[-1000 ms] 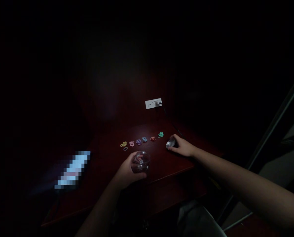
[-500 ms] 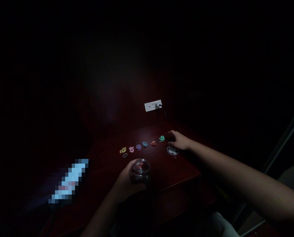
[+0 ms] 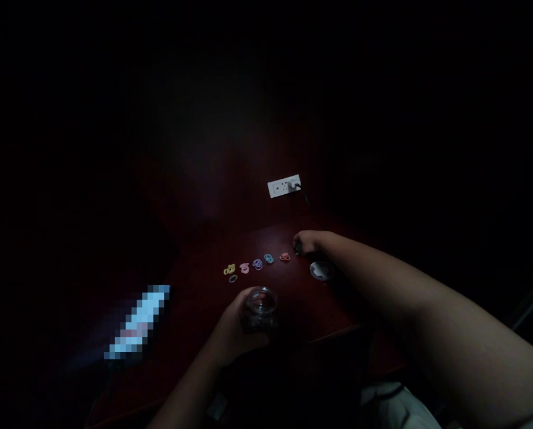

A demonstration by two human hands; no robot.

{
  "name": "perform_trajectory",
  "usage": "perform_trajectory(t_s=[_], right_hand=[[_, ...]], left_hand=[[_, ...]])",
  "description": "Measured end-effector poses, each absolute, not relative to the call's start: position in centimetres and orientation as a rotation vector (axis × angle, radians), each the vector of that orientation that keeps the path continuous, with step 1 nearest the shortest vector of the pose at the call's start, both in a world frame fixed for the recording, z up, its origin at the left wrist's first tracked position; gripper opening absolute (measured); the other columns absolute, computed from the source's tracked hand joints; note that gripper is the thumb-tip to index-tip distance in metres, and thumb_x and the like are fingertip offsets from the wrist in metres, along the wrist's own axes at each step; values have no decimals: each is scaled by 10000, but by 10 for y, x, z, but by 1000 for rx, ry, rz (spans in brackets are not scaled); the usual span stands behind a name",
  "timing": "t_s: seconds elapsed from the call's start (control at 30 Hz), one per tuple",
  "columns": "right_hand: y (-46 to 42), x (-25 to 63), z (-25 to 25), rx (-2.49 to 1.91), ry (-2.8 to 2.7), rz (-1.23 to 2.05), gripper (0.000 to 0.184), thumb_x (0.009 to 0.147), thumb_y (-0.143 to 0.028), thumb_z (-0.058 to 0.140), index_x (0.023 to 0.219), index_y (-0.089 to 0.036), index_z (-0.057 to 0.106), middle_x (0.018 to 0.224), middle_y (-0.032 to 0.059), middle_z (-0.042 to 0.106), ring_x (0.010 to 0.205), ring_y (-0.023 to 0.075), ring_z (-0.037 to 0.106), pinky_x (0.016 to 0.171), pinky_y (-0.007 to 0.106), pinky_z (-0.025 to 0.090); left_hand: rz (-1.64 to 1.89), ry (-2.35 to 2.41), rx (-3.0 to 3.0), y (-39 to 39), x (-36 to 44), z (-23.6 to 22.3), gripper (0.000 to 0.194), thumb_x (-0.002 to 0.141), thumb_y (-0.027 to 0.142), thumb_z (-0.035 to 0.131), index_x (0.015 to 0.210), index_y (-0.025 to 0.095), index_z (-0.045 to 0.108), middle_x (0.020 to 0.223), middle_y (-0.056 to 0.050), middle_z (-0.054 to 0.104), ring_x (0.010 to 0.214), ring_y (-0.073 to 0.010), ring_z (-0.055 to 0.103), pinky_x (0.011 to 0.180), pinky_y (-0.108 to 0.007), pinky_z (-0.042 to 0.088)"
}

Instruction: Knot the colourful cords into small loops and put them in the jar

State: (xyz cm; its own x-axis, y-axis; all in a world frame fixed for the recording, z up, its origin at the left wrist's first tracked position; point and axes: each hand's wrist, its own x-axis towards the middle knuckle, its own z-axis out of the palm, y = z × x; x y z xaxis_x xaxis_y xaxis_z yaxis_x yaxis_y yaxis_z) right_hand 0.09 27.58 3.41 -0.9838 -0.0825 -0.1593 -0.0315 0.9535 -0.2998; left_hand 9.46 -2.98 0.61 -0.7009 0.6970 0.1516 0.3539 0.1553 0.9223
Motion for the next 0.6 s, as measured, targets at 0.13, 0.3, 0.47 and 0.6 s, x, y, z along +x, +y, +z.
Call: perform_trajectory(t_s=[0.13,0.3,0.47,0.6], right_hand=[[276,-1,33,-118,2923,-422,372,549,-105,600,913,-151,661,859,40,679,734,155,603,580,199,420],[274,0,33,-96,2912,-392,340,567,-96,574,892,-133,665,819,63,682,661,156,602,528,209,408],[271,0,33,-68,2916,-353,333,550,-114,611,877,-114,674,816,91,687,678,182,618,543,224,423],[269,-2,32,-33,2945,-361,365,526,-162,658,885,-102,683,838,109,687,756,215,633,598,233,443]], left_hand=[[1537,2138,1004,-30,95,7,756,531,88,735,1206,196,412,1200,-96,535,1067,-251,530,886,-348,438],[1544,2115,1030,-30,94,7,761,538,78,733,1210,200,397,1211,-95,523,1085,-246,518,893,-345,432],[1547,2085,1028,-30,95,9,741,550,89,731,1204,203,402,1195,-89,532,1052,-238,537,858,-335,451],[1540,2134,1017,-30,96,10,744,532,75,732,1195,194,418,1190,-94,534,1056,-244,532,867,-343,444]])
